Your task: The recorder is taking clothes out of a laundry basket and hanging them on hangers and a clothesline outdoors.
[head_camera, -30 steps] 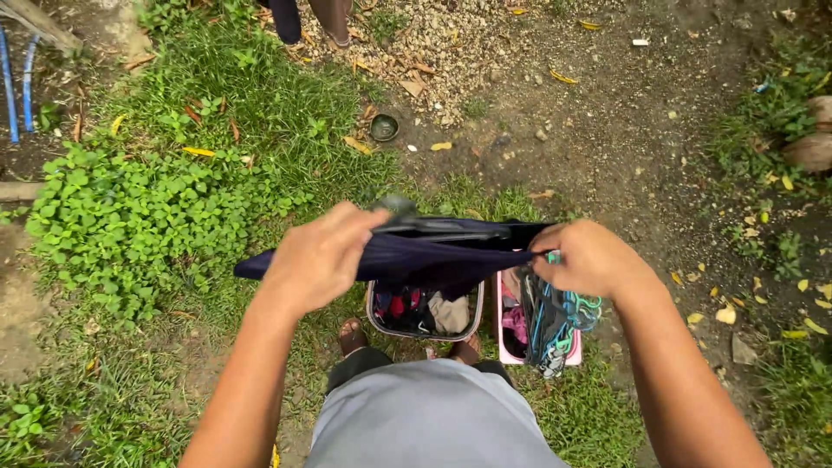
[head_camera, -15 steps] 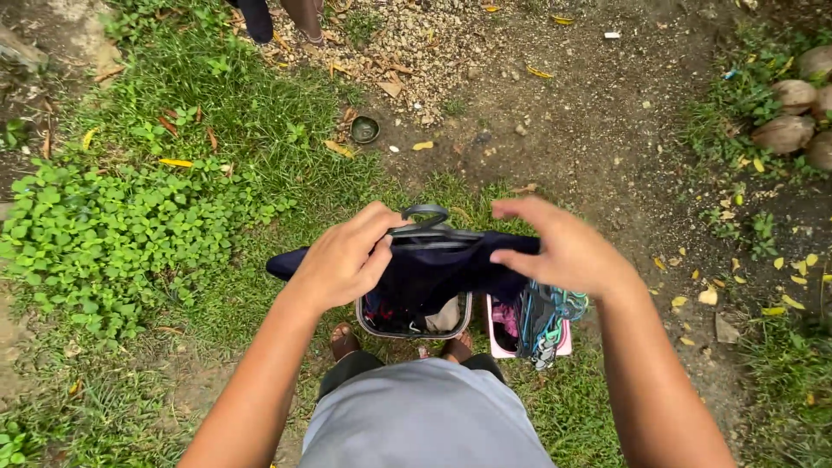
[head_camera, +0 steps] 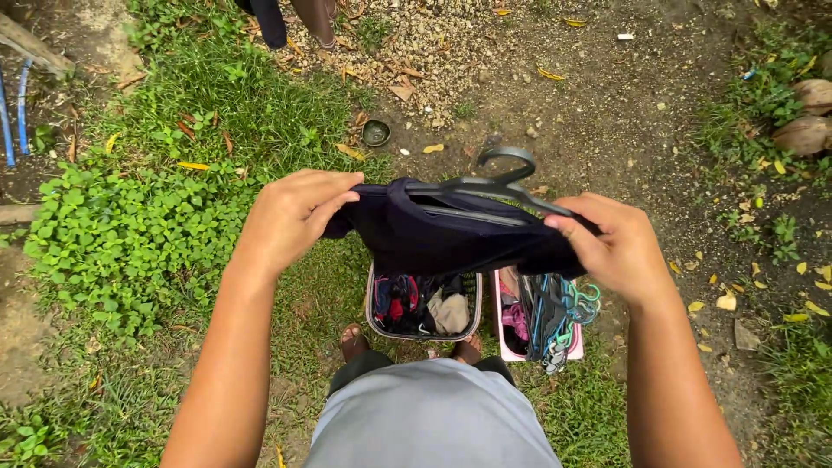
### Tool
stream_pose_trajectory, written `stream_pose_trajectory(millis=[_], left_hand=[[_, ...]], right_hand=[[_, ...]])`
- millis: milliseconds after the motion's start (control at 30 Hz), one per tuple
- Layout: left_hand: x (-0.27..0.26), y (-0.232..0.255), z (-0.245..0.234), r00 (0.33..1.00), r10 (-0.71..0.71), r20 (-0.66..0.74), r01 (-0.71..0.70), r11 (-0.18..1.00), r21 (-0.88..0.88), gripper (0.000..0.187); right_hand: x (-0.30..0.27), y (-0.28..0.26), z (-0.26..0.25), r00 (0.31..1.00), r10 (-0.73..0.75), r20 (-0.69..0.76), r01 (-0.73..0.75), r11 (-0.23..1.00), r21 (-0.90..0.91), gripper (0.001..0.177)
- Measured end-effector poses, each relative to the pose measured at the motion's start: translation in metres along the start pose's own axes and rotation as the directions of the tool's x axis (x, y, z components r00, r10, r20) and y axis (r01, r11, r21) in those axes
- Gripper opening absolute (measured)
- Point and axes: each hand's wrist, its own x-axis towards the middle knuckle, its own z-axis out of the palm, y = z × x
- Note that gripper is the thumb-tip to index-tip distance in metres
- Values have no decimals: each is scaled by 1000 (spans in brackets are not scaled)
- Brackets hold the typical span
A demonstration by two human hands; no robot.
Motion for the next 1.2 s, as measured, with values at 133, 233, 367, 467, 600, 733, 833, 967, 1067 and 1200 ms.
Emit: stream_pose_trajectory(millis=[133, 233, 367, 467, 600, 733, 833, 967, 1067, 1200], left_hand=[[-11, -4, 8, 988, -44, -149, 14, 981, -193, 18], [-13, -17, 12, 948, -217, -235, 147, 948, -281, 16], [-4, -5, 9, 986, -55, -160, 46, 997, -62, 32], [15, 19, 11, 997, 68, -47, -66, 997, 45, 40], [27, 17, 22, 989, 39, 139, -42, 999, 20, 29], [30, 9, 24, 991, 100, 86, -99, 995, -16, 19], [33, 6, 16, 984, 180, 3, -180, 984, -12, 17], [46, 4, 4, 971, 238, 14, -238, 971, -18, 15], [54, 7, -4, 964, 264, 40, -264, 965, -15, 14], [67, 22, -5, 958, 285, 34, -285, 959, -12, 14]], right_hand=[[-5, -3, -7, 995, 99, 13, -99, 995, 33, 22], [-10, -2, -13, 998, 26, -54, -31, 996, -79, 22], [-9, -11, -9, 992, 101, -73, -104, 994, -38, 19], [-2, -22, -4, 997, 41, -67, -46, 995, -85, 20], [5, -29, -2, 997, -23, -80, 13, 993, -119, 19], [3, -38, -11, 990, 142, -16, -143, 987, -73, 18], [-3, -48, -18, 1000, -13, -27, 12, 1000, -8, 28], [-17, -31, -10, 999, 4, -46, -7, 998, -55, 26], [-17, -32, -10, 998, 25, -61, -29, 998, -58, 15], [-5, -28, -23, 994, -41, -102, 38, 999, -32, 17]])
